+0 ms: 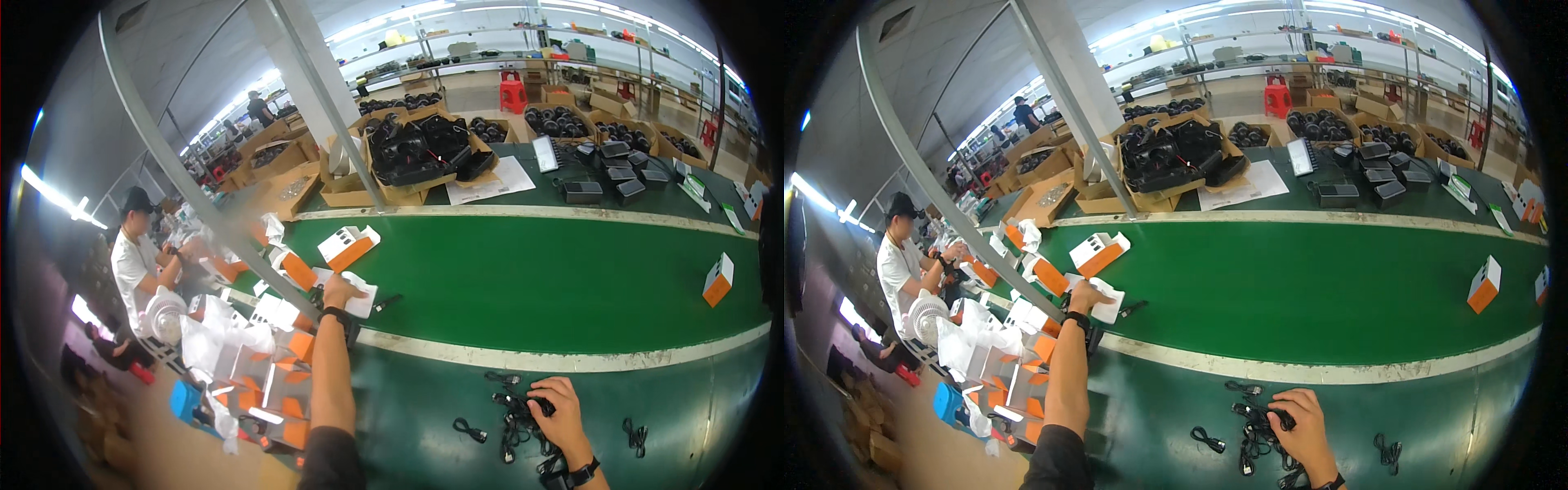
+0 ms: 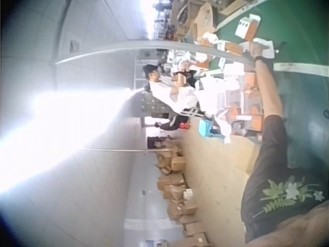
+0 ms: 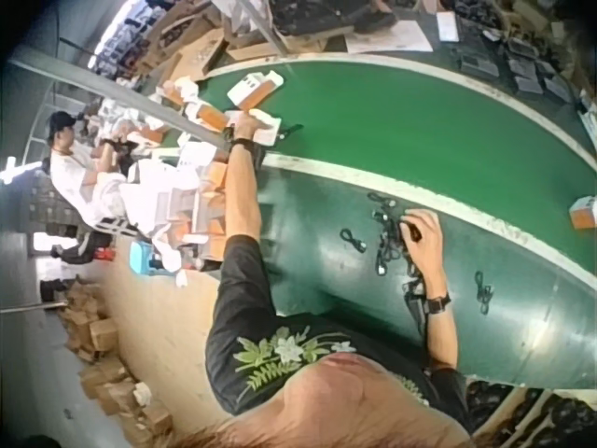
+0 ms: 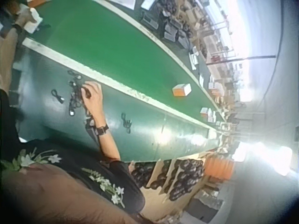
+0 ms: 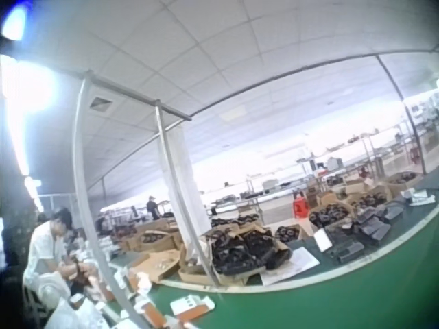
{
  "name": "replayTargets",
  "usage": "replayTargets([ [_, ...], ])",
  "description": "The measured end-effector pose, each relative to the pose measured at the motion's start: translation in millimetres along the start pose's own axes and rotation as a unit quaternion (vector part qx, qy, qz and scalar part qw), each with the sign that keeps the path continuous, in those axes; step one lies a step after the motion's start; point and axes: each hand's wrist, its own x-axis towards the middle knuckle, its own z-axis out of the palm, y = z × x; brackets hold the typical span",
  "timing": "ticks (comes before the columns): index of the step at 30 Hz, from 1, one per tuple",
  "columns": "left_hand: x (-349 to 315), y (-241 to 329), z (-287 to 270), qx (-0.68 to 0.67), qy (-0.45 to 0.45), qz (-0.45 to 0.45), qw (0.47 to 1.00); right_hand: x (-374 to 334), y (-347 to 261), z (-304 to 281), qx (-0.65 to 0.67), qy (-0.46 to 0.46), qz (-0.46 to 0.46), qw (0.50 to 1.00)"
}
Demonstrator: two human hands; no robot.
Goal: Assembling electronic product boxes, putting components inside, and arranging them on a factory conveyor line.
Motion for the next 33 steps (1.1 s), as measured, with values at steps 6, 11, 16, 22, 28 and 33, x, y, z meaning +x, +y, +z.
replayTargets([
  [6, 40, -4, 8, 0.015, 0.036, -0.057, 0.998, -10, 6, 2, -0.018, 0.018, -0.005, 1.000],
  [11, 33, 48, 26, 0.219, -0.077, 0.007, 0.973, -13, 14, 1, -0.052, 0.027, 0.020, 0.998],
  [16, 36, 7, -14, 0.201, -0.088, -0.025, 0.975, 0, 4, 3, -0.010, 0.026, -0.004, 1.000],
  [22, 43, -16, -16, 0.019, 0.043, -0.035, 0.998, 1, 13, 4, -0.010, 0.014, -0.029, 0.999],
  [28, 44, -20, 11, -0.043, 0.135, -0.125, 0.982, -5, 0, 0, -0.026, -0.001, -0.013, 1.000],
  [33, 49, -27, -6, -0.022, 0.174, -0.135, 0.975, -2, -20, -3, -0.024, -0.008, 0.014, 1.000],
])
